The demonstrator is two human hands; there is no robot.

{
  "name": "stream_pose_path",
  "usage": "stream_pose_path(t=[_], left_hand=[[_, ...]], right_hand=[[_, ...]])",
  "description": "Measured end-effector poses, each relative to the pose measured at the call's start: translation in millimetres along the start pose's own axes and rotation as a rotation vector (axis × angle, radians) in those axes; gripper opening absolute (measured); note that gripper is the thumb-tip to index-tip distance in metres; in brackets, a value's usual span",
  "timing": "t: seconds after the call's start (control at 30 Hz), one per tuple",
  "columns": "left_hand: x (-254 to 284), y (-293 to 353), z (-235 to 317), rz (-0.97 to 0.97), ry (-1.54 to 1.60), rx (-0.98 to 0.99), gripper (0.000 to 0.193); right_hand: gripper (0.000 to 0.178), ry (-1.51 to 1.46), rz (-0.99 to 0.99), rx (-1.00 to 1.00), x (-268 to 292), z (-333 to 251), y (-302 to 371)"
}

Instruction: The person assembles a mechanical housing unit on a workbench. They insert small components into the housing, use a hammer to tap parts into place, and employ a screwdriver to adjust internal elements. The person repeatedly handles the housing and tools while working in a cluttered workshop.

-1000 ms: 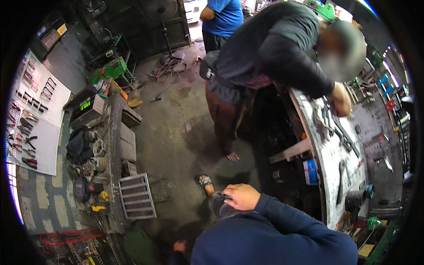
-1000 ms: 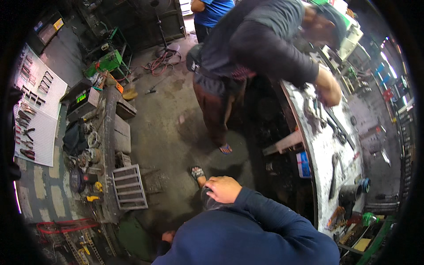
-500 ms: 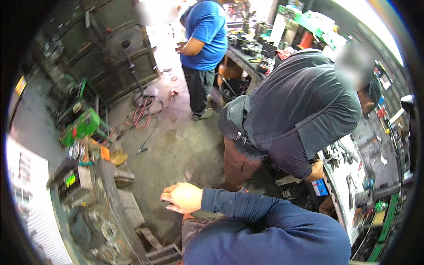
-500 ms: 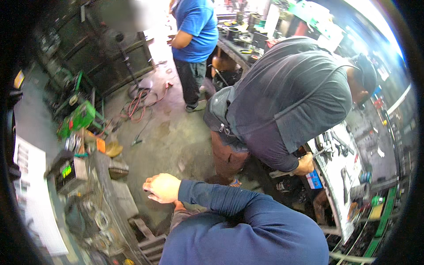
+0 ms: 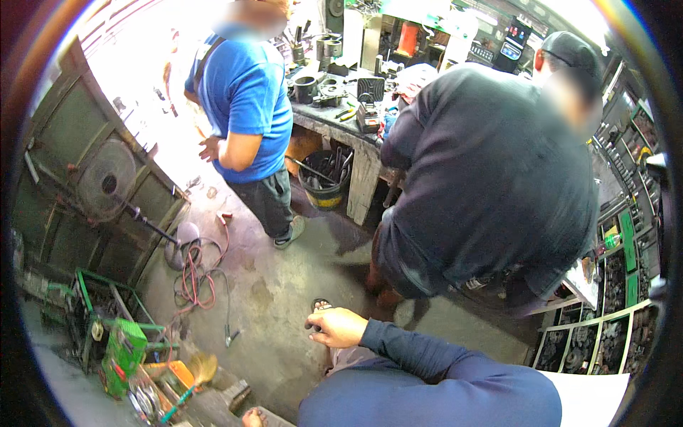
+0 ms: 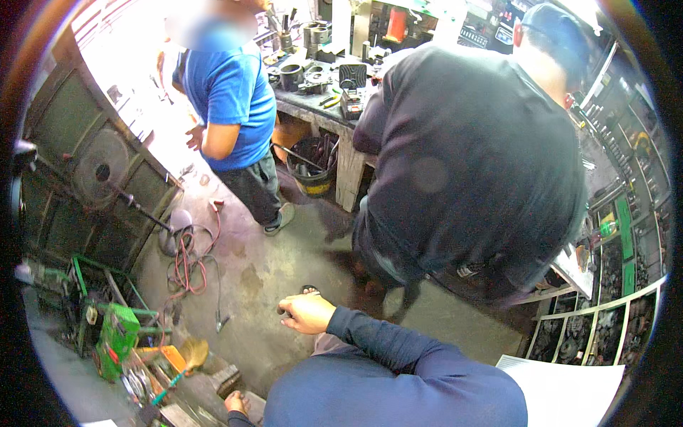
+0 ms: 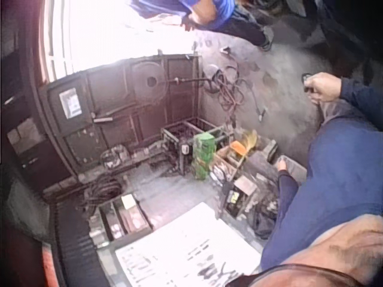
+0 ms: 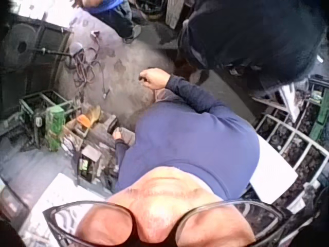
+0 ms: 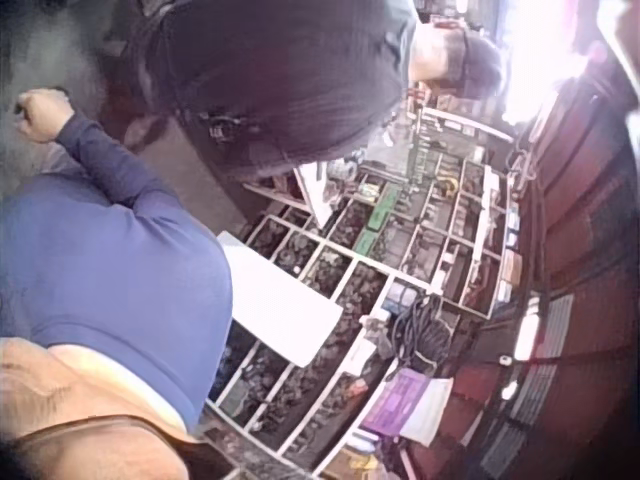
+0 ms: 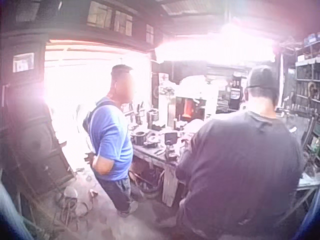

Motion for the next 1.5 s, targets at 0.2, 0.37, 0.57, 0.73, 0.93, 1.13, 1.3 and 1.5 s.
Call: stream_pose_path(t=[0.2, 0.37, 0.57, 0.73, 0.93, 1.13, 1.3, 1.5], left_hand=[[-111, -54, 159, -0.166, -0.235, 0.037, 0.020], [-197, -78, 281, -0.233, -0.444, -0.104, 0.022], [-273, -123, 394, -0.411, -0.706, -0.114, 0.035], [-329, -161, 493, -0.393, -0.715, -0.208, 0.036], [-384, -195, 574, -0.543, -0.621, -0.327, 0.038], [-355, -239, 576, -0.501, -0.741, -0.322, 0.037], [-329, -272, 567, -0.731, -1.261, -0.707, 0.029], [-355, -275, 576, -0.806, -1.649, -1.340, 0.024]], right_hand=[[0.034, -0.078, 0.108, -0.085, 61, 50, -93], [0.036, -0.032, 0.265, -0.169, 118, 73, -136], [0.038, -0.194, 0.313, -0.210, 130, 88, -184], [0.042, -0.213, 0.252, -0.355, 140, 92, -233], [0.039, -0.247, 0.308, -0.352, 153, 71, -305], [0.036, -0.263, 0.273, -0.396, 144, 66, -343], [0.034, -0.179, 0.381, -0.388, 141, 75, -346], [0.035, -0.221, 0.463, -0.387, 133, 76, -353]])
Point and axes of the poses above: each hand's wrist, its own y-axis away from the middle knuckle, its own x-axis out of the back of the hand, z = x × y, the point moved 6 cm from there along -y, towards the middle knuckle, and after that the axes turned 2 degrees about z, right-handed, at the moved point
